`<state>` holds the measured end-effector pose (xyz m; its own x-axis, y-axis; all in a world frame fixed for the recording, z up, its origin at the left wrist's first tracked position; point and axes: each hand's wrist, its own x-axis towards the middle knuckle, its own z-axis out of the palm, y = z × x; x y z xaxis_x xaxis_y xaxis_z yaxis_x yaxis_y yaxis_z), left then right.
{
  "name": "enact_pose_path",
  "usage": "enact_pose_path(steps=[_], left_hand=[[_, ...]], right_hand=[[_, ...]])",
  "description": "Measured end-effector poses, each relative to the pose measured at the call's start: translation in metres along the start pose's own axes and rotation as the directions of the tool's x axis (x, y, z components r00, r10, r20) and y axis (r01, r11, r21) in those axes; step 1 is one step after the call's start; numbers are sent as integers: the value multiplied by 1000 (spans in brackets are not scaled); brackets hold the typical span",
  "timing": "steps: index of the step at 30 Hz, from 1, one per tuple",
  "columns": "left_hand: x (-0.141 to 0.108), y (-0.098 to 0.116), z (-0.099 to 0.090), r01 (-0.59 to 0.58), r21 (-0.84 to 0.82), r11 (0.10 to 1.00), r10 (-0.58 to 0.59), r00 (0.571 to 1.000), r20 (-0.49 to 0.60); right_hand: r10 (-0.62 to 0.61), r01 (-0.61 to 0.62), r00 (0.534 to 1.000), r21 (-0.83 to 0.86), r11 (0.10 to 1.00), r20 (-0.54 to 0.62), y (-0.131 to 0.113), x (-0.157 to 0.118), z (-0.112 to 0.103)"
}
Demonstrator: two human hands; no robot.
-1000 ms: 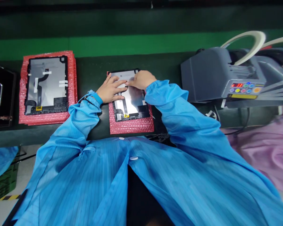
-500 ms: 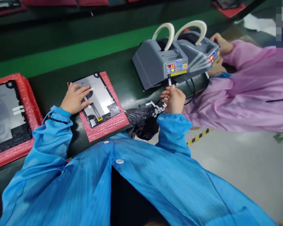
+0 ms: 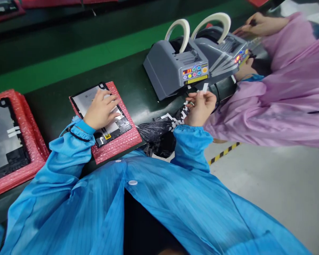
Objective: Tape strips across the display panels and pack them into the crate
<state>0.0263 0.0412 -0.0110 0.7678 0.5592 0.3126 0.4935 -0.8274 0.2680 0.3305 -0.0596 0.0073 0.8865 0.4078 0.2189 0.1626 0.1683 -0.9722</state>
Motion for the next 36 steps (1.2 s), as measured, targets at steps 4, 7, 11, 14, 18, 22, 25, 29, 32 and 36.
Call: enact_pose_path(steps=[4,7,11,14,18,22,25,29,32,36], left_hand=[[11,8,8,-62,-51,997,61,998,-23],[15,7,15,-100,-87,991,96,994,-46],[19,4,20,-134,-162,978,122,989,-83],[24,8,18,-123,-229,966,98,989,-114],[34,24,12,-63,-346,936,17,991,-134],[39,33,8,-24,-435,900,-47,987,-154],[33,28,7,35,-471,882,-112,984,-138],[18,18,7,225,-514,828,-312,946,-89],[11,14,8,317,-555,769,-426,902,-74],[9,12,10,343,-592,729,-463,884,-58]], right_hand=[[-47,47,999,-12,999,-14,10,14,6],[-140,143,989,-74,987,40,29,28,7],[-247,257,961,-77,963,126,45,37,2],[-355,365,925,-52,930,136,34,23,0],[-401,451,839,-58,891,368,9,-16,9],[-292,377,611,53,925,736,-6,-51,39],[-189,249,469,76,965,863,-13,-66,64],[65,-20,515,-64,998,855,-25,-72,88],[229,-199,570,-138,970,789,-30,-74,99],[297,-250,527,-188,950,796,-27,-76,109]])
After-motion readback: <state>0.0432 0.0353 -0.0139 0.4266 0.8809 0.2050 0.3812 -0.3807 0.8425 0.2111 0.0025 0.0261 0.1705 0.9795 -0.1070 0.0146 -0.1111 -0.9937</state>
